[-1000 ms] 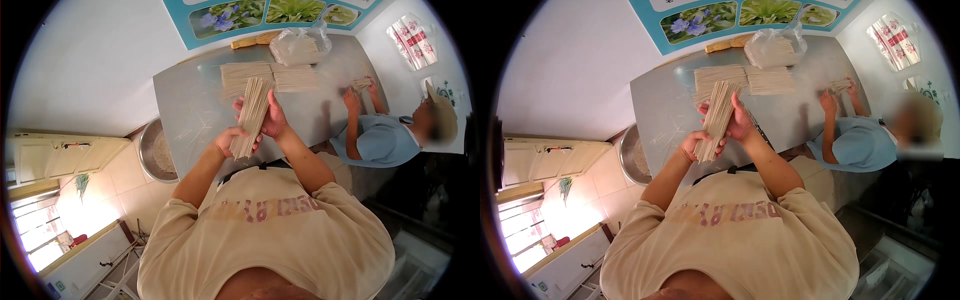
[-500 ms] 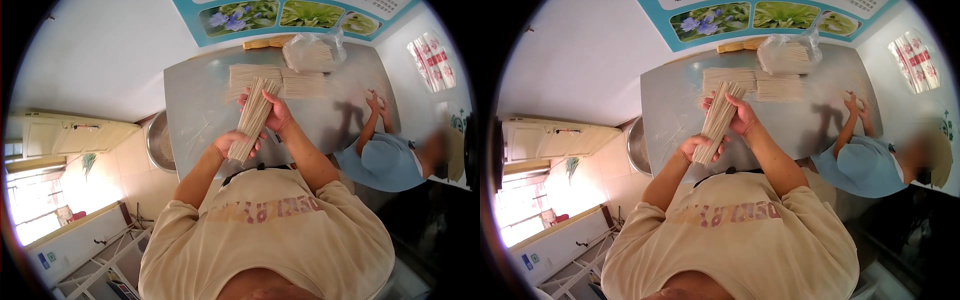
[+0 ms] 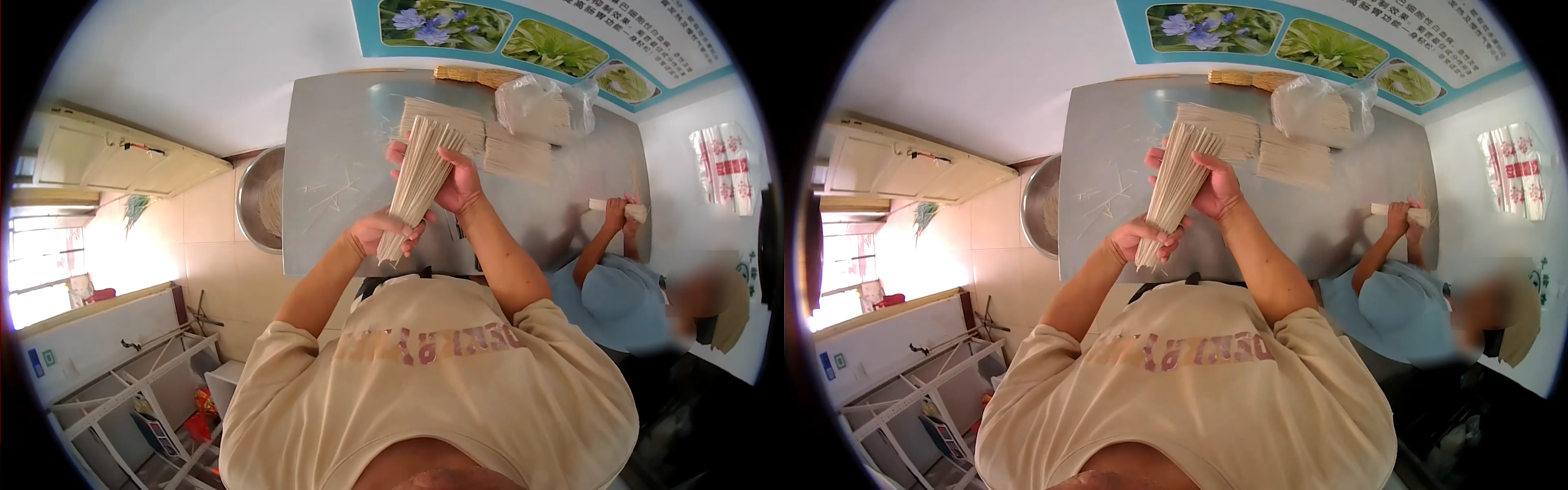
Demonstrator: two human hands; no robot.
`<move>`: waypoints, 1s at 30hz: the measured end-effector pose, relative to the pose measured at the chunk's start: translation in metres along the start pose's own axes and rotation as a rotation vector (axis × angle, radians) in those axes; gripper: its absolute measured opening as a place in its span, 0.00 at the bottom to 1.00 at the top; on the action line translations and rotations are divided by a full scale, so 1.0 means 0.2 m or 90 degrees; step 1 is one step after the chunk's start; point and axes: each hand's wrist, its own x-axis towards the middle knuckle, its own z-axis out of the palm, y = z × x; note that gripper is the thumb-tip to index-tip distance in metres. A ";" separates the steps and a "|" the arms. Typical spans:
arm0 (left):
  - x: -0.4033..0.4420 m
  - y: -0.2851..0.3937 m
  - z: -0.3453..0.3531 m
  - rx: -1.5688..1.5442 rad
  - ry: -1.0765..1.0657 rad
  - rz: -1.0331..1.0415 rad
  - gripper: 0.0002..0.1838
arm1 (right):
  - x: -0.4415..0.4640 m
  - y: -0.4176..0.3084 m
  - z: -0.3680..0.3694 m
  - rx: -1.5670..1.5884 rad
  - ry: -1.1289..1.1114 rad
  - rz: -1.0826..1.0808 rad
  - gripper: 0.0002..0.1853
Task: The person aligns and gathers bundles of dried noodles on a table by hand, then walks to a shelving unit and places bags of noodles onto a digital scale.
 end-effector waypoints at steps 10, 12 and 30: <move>-0.11 0.02 -0.04 -0.113 -0.145 0.025 0.39 | 0.08 0.05 0.11 -0.071 0.048 0.046 0.32; -0.11 0.01 0.00 -0.135 -0.157 0.028 0.42 | 0.09 0.06 0.10 -0.044 0.019 0.038 0.29; -0.25 0.15 -0.43 0.171 0.606 0.213 0.44 | 0.23 0.22 0.34 -0.593 0.110 -0.319 0.25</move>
